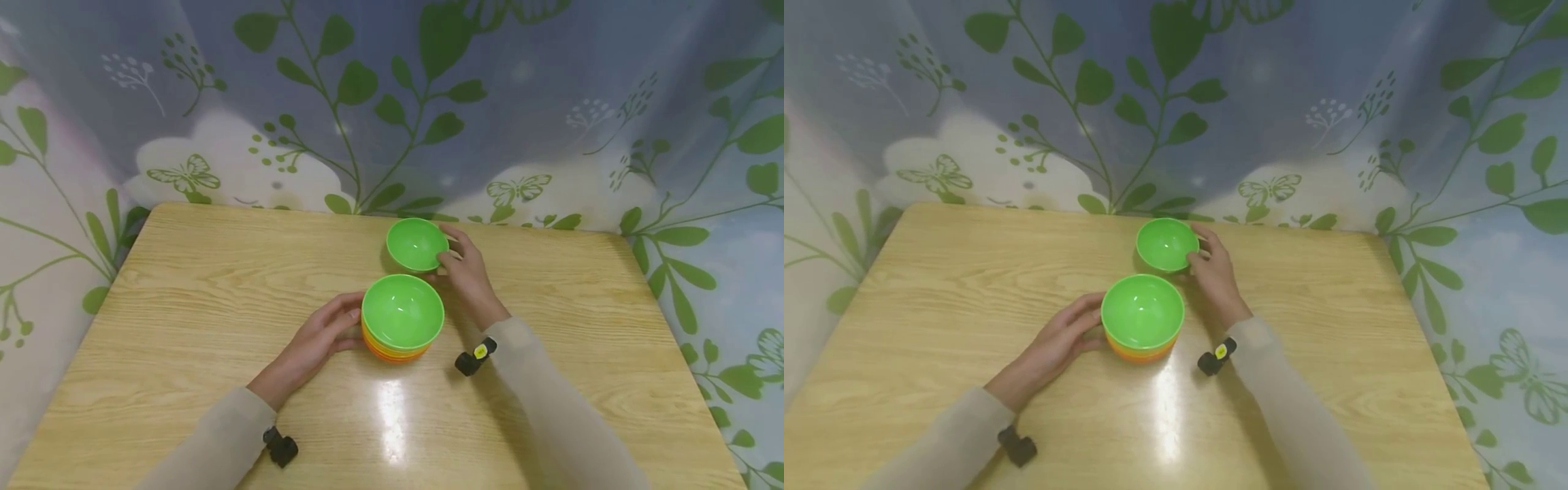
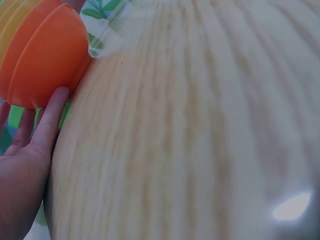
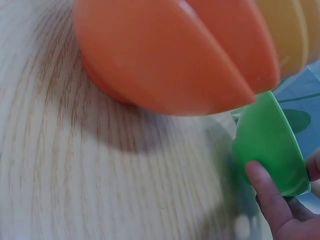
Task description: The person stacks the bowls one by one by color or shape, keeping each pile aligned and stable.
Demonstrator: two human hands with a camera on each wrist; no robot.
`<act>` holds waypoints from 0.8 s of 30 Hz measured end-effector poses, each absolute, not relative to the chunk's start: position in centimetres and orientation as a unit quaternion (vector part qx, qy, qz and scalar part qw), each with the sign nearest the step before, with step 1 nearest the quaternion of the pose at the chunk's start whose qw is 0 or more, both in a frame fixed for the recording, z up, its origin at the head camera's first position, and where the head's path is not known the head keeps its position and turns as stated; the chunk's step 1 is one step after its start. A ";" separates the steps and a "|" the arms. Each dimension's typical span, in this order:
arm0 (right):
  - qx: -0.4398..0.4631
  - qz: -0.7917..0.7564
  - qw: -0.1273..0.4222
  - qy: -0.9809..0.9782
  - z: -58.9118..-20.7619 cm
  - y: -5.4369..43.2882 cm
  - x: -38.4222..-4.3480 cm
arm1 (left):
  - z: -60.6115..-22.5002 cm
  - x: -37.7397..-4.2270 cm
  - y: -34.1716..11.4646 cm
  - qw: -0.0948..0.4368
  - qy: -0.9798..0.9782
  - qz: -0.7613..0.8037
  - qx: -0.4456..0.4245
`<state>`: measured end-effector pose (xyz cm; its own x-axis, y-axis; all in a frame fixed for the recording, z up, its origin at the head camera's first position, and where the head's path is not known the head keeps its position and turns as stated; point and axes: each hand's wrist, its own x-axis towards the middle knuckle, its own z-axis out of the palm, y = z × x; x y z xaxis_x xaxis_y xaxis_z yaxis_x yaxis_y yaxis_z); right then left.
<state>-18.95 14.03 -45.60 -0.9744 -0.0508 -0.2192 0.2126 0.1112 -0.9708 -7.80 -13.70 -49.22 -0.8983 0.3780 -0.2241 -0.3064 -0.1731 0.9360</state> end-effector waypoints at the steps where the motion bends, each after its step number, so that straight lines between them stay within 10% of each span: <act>1: 0.053 -0.663 0.099 0.740 -45.5 14.1 -18.8 | -49.2 -7.8 -13.7 0.223 0.603 0.766 0.030; 24: 0.012 -0.654 0.119 0.747 -39.4 16.2 -16.1 | -49.4 -7.6 -13.8 0.212 0.594 0.774 0.052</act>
<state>-16.09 16.22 -39.42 -0.9712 -0.1383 -0.1942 0.1743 0.1437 -0.9741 -7.60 -13.78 -49.38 -0.9051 0.3891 -0.1713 -0.2663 -0.2047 0.9419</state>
